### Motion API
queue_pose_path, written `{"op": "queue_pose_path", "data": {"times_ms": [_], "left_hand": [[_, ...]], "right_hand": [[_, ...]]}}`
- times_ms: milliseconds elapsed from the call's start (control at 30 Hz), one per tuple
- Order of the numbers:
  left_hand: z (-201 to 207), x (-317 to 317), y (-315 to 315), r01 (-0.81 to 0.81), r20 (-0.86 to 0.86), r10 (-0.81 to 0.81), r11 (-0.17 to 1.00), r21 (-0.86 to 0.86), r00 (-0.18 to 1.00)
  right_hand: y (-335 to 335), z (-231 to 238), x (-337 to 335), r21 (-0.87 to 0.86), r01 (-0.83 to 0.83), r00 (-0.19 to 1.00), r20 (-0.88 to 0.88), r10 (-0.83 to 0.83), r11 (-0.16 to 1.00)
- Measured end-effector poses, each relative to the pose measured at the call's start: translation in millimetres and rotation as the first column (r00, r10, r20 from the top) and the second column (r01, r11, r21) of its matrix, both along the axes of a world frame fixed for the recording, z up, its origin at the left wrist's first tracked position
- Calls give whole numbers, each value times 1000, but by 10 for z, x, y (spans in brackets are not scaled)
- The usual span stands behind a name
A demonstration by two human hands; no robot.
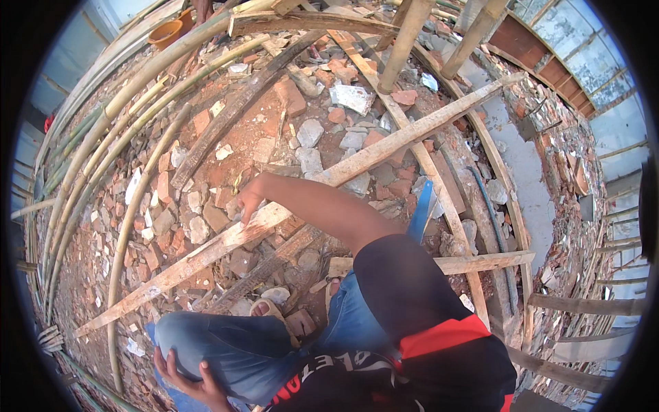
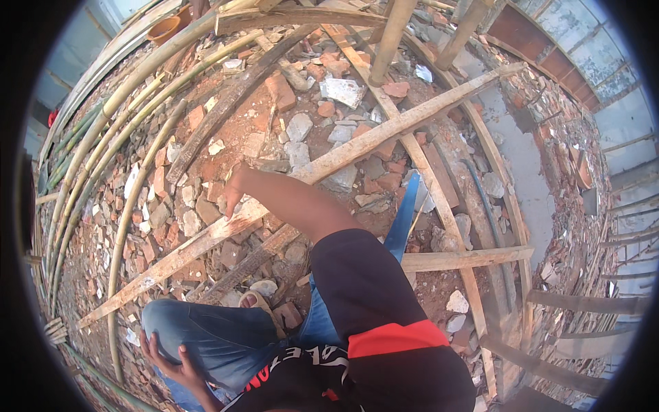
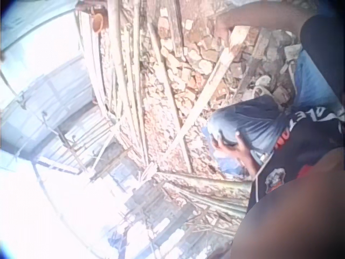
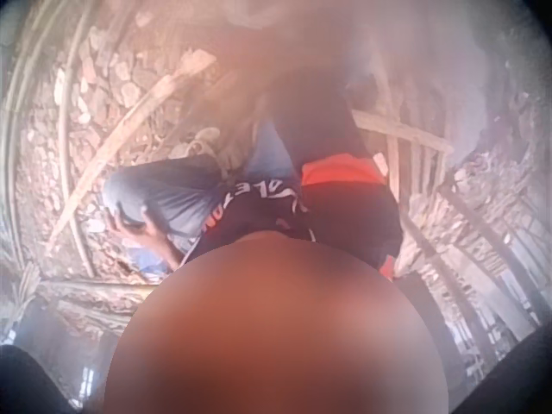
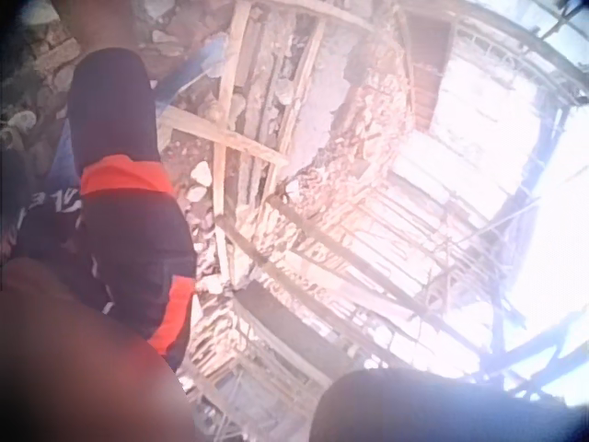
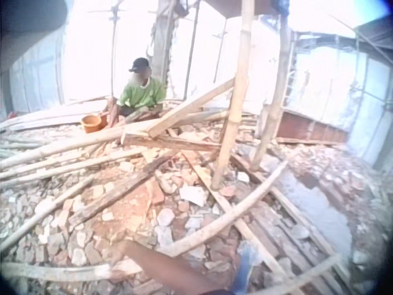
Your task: The person sits on a debris-covered floor and uses a hand saw to cut a wooden plank. They repeatedly reposition the plank and saw through it, producing cut pieces that remain on the ground.
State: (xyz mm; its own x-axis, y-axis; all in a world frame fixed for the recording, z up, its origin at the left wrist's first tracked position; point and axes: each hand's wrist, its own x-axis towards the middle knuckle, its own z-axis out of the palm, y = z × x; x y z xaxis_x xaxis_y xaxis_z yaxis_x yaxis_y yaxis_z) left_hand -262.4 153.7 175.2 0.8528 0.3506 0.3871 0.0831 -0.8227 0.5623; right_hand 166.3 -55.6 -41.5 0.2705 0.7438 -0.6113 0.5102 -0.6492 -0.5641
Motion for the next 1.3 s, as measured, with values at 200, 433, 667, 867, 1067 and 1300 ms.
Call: {"op": "queue_pose_path", "data": {"times_ms": [200, 433, 667, 867, 1067, 1300], "left_hand": [[-4, 35, -20, -24, 24, 22, 996, 90, 999], [0, 67, -130, -38, 79, 37, 999, 19, 996], [72, 143, -32, 28, 88, -19, 995, -98, 996], [39, -54, -7, 21, 166, -13, 999, -48, 986], [84, -65, -109, 49, 143, -40, 997, -59, 989], [91, -25, -107, -1, 153, 10, 998, -60, 988]], "right_hand": [[31, 255, -900, -104, -108, 914, 380, 140, 989], [-20, -334, -1384, 173, -126, 354, 928, -119, 977], [-55, -35, -1135, 137, -167, 500, 865, -36, 976], [107, 461, -911, 116, -207, 763, 640, 87, 971], [250, 1032, -555, 211, -140, 967, 237, 89, 967], [282, 1079, -84, 92, -3, 998, 68, -4, 996]]}}
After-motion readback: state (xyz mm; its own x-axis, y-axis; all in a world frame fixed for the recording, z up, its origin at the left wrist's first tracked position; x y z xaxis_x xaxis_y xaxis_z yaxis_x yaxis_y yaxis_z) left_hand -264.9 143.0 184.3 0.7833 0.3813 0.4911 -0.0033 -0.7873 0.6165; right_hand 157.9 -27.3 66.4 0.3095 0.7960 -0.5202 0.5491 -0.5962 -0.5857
